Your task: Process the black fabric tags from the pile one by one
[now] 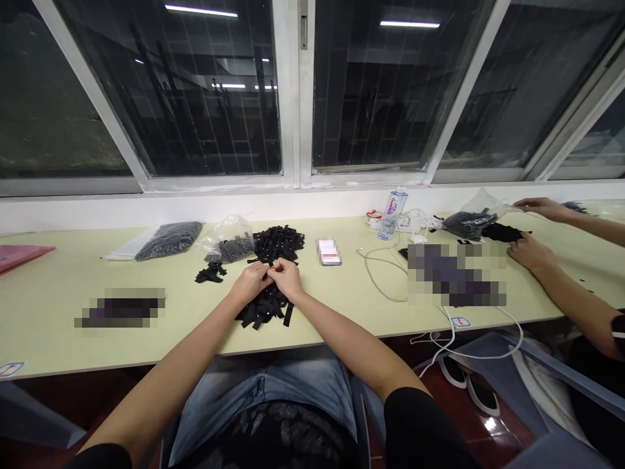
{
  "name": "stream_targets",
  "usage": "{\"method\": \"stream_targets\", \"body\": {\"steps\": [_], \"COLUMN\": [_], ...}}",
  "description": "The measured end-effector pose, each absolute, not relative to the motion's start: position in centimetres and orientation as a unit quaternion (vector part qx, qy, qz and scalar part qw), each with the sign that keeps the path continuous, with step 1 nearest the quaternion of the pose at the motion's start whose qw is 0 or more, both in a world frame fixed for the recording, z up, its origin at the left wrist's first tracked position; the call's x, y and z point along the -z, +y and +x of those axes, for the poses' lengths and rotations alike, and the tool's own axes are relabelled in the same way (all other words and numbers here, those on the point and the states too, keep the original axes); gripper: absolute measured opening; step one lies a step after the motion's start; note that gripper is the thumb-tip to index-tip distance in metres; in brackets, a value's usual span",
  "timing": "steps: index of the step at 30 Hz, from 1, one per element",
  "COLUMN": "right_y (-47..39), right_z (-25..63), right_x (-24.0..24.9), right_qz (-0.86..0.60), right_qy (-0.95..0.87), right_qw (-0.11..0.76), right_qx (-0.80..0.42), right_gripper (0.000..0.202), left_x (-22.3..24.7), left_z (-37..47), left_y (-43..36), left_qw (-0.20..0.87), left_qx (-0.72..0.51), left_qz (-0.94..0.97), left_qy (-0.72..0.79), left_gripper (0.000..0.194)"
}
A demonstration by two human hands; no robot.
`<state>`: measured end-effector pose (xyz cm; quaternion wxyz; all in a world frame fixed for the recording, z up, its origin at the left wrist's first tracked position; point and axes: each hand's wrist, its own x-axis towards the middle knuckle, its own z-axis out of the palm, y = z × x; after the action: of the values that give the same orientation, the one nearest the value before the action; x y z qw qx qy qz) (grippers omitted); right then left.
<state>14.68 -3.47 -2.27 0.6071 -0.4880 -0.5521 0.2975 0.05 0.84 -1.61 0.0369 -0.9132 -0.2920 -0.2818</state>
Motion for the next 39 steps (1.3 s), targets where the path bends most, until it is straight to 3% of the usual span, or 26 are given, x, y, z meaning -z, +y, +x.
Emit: {"method": "stream_targets", "body": {"steps": [22, 30, 39], "right_y": [-3.6, -3.4, -3.4], "right_z": [15.1, 15.8, 16.7], "right_x": [2.2, 1.6, 0.8], "right_qz": [-0.497, -0.449, -0.416], "right_qy": [-0.569, -0.551, -0.507], "right_qw": [0.588, 0.609, 0.620], "right_qx": [-0.287, -0.352, -0.431], "right_gripper": [0.013, 0.010, 0.032], "left_x": [1.7, 1.1, 0.6], "left_z": [0.0, 0.2, -0.2], "left_y": [0.8, -0.2, 0.1], "left_qw": [0.010, -0.151, -0.321], "left_qx": [0.276, 0.391, 0.507], "left_qz": [-0.917, -0.840, -0.701], "left_qy": [-0.289, -0.344, -0.386], "left_gripper": [0.005, 0.013, 0.021]}}
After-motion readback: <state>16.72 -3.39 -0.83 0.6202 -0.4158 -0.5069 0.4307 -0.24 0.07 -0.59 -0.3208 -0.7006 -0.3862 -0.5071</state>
